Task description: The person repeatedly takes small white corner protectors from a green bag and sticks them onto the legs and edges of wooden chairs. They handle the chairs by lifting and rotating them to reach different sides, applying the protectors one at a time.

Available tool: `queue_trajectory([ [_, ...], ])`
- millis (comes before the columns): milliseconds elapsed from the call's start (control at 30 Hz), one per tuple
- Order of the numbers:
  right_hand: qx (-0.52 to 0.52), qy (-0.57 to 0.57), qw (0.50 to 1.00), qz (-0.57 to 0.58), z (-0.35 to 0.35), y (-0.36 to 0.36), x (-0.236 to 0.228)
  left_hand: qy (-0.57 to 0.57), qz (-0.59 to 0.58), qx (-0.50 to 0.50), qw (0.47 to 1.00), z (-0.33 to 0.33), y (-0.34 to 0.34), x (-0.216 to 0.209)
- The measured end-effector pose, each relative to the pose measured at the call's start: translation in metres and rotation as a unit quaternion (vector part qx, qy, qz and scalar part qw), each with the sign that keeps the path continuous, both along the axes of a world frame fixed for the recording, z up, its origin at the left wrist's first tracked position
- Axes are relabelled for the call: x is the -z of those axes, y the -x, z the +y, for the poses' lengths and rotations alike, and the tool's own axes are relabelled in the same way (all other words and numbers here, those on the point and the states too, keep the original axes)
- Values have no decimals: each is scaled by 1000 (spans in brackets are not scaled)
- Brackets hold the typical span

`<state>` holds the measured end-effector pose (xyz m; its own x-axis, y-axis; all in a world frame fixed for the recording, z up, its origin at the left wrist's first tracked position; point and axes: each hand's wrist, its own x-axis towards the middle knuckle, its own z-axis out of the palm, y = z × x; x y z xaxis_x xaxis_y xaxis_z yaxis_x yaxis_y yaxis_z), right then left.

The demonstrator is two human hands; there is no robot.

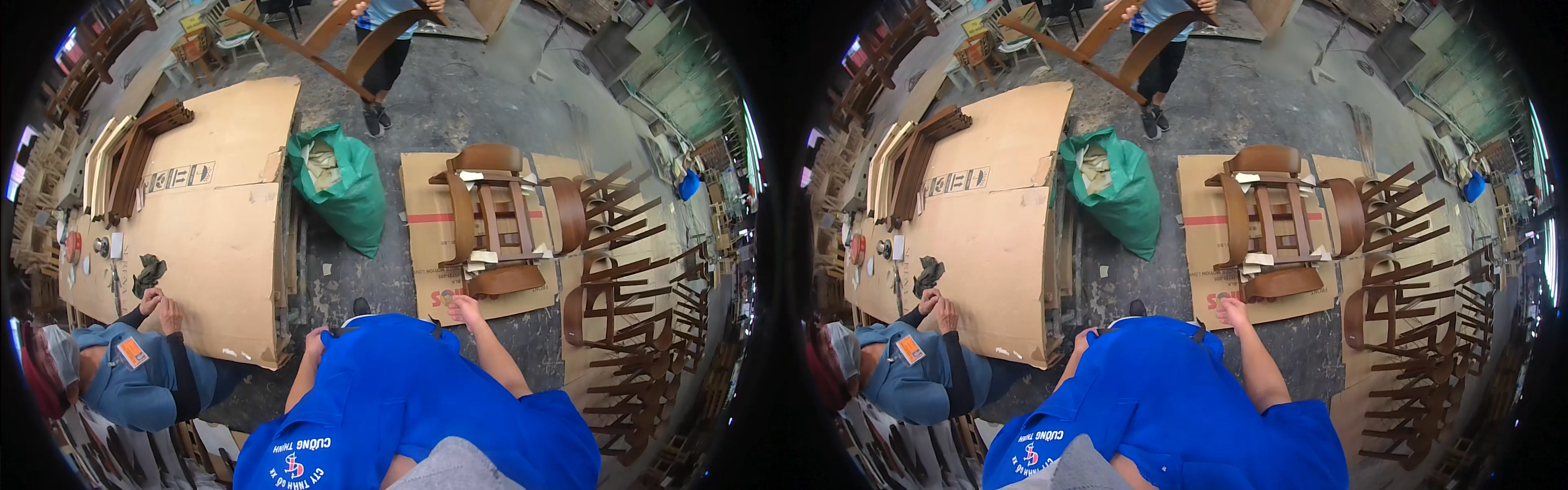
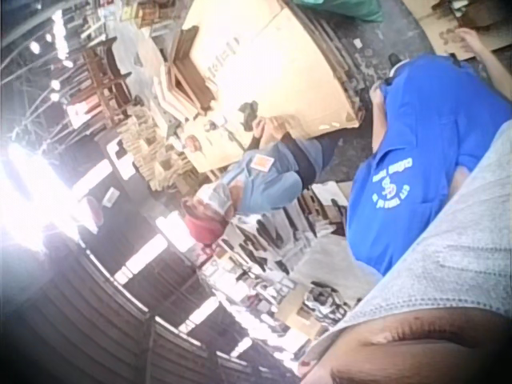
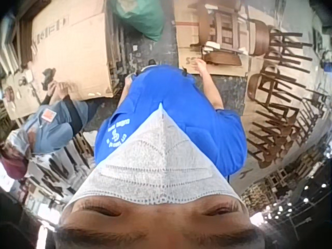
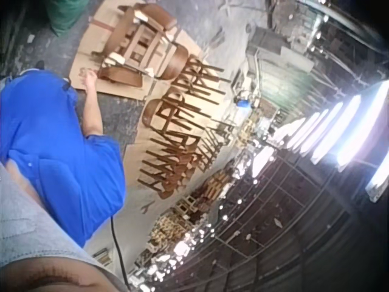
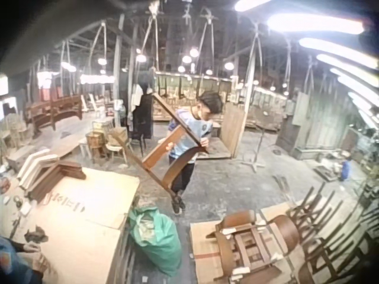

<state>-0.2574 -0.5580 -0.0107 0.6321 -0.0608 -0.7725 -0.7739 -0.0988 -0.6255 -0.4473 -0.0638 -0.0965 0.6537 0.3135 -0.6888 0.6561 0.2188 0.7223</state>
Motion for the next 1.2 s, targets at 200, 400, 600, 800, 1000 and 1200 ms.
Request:
queue_trajectory([
  [200,27,56,993,99,-12,36,5,50,52,-40,997,6,-15,-16],
  [400,54,64,989,119,-21,80,3,15,23,10,1000,27,20,58],
  [600,85,64,987,118,-5,90,-7,76,5,21,997,56,43,115],
  [800,75,43,993,84,7,78,-2,53,62,26,996,62,19,56],
  [1000,67,52,994,75,7,68,-4,112,69,-5,991,55,-17,7],
  [1200,60,70,992,86,19,64,-17,130,81,-15,988,53,-17,14],
])
